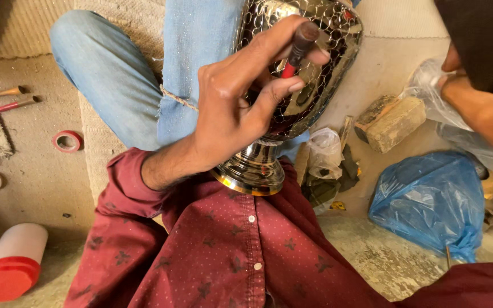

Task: The person sits cross-legged on the floor with a silver metal vase held between their legs. They hold a red-handled punch against the vase surface and strike it with a wooden mallet, working the patterned areas of the vase and repositioning the punch repeatedly.

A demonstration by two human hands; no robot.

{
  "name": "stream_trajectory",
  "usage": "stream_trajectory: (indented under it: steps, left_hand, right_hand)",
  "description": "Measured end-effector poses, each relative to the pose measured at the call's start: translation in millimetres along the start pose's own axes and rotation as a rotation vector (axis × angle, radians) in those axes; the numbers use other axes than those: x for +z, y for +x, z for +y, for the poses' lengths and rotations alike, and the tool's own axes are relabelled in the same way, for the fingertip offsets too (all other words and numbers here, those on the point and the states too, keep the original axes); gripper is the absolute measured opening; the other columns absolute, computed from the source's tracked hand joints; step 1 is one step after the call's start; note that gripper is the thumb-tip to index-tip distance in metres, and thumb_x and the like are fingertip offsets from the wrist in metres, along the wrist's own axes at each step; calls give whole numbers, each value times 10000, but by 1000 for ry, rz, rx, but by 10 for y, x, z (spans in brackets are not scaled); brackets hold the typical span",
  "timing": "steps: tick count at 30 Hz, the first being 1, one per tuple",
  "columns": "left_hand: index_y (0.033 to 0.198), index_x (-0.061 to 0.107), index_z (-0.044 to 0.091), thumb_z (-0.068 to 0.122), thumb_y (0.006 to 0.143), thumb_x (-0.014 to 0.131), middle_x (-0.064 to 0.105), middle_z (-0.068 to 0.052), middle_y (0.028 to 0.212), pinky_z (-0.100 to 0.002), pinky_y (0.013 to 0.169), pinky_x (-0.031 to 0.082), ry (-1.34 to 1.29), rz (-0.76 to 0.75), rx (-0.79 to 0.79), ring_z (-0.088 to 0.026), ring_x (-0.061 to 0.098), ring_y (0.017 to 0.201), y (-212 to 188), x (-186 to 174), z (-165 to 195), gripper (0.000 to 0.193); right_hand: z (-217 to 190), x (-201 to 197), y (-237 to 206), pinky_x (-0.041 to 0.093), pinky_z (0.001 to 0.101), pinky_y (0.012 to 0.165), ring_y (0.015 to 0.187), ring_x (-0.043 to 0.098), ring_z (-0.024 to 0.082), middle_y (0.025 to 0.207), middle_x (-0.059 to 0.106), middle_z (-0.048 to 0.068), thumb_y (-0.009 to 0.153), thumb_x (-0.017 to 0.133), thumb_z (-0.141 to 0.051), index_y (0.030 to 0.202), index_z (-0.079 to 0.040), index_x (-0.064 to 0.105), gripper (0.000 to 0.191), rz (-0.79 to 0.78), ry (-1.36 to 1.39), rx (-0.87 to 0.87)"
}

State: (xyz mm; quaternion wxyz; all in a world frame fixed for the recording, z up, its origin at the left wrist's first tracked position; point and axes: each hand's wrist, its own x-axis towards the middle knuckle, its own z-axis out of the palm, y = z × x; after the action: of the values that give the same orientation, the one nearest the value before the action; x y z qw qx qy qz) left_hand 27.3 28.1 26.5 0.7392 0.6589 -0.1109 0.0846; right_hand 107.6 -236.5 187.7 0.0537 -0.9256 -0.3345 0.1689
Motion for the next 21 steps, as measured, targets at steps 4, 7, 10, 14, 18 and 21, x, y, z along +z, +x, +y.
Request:
stream_trajectory:
  steps: [4,7,10,14,18,21]
  left_hand:
    - [1483,461,28,-18,1083,720,728,-83,1291,-169,728,554,-40,75,-35,-45,697,877,-68,50,-14,479]
    - [1491,473,10,-28,1074,721,752,-79,1226,-164,669,506,-78,188,-70,-23,618,763,-142,155,-37,487]
    - [1465,470,-5,-21,1082,732,754,-79,1211,-158,649,478,-83,246,-67,-16,599,760,-200,213,-101,464]
    - [1464,478,6,-2,1085,761,760,-76,1202,-141,641,466,-109,287,-67,6,554,723,-263,268,-162,473]
    - [1439,498,8,2,1059,786,749,-78,1127,-144,658,466,-126,358,-122,-4,550,762,-301,342,-150,477]
    - [1419,508,10,8,1038,798,742,-77,1093,-148,651,463,-159,378,-131,-6,555,767,-285,360,-138,479]
  right_hand:
    - [-66,-108,148,482,316,628,710,640,233,903,638,186,961,754,96,1334,115,545,428,-61,-34,-54]
    - [-106,-190,240,485,319,630,715,642,235,906,638,189,956,753,98,1342,119,542,441,-92,-47,-65]
    - [-152,-257,307,487,322,632,720,643,237,909,639,193,950,751,100,1350,124,539,454,-120,-53,-76]
    - [-208,-302,376,491,326,636,726,646,240,913,641,198,943,749,103,1361,129,535,471,-146,-70,-102]
    - [-241,-306,415,494,330,639,732,648,243,916,642,203,935,747,106,1372,135,531,489,-154,-86,-125]
    - [-249,-324,408,497,333,641,737,650,245,919,643,206,930,746,108,1381,139,528,502,-156,-95,-108]
